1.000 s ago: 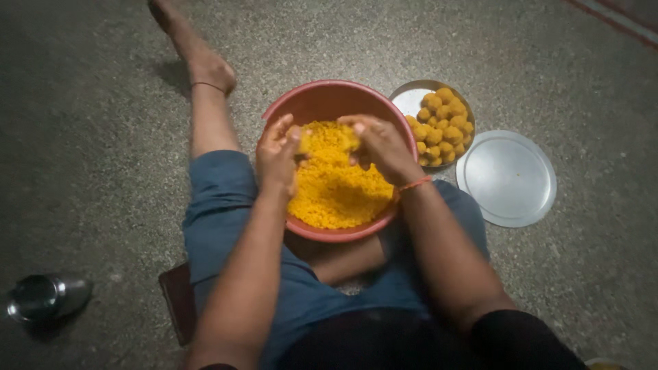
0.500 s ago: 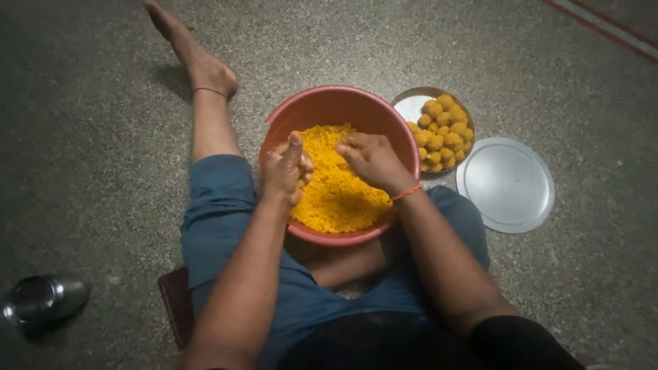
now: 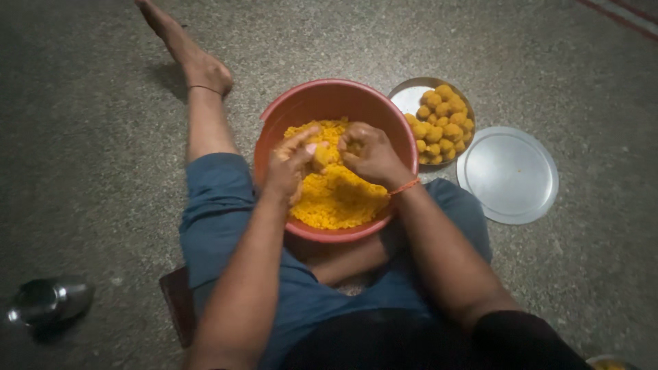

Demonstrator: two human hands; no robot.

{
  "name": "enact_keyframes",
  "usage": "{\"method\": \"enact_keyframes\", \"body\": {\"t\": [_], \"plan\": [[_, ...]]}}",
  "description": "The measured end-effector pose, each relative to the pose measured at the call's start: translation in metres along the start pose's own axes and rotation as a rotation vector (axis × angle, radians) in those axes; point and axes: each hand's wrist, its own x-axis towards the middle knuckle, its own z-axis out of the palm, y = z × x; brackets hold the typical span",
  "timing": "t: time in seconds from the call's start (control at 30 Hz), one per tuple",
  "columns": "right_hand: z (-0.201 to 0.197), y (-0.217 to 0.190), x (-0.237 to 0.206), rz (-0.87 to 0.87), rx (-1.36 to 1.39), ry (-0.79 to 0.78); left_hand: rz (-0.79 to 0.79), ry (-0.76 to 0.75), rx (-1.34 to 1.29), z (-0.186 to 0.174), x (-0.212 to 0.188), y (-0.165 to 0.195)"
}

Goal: The person sits on the floor with a large basin of yellow boondi mixture and rolls handfuls of it between their palms into round balls, placing each finished ball onto a metal plate beside the basin, repeating this cycle continuously.

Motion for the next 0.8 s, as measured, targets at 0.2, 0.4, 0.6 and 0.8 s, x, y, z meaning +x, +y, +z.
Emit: {"method": "enact_keyframes", "body": {"t": [0.2, 0.4, 0.6, 0.8], "plan": [[0.004, -0.016, 0.001, 0.116, 0.16, -0.084, -0.027, 0.053, -0.048, -0.005, 0.001, -0.001], [0.006, -0.011, 0.001, 0.006, 0.156, -0.253, -0.22, -0.033, 0.22, 0.02, -0.014, 0.0], [0.004, -0.003, -0.003, 0.104, 0.286, -0.246, -0.033, -0.105, 0.105, 0.026, -0.019, 0.002], [-0.005, 0.004, -0.002, 0.096, 0.008, -0.083, 0.045, 0.118, -0.179, 0.011, 0.0, -0.024]]}}
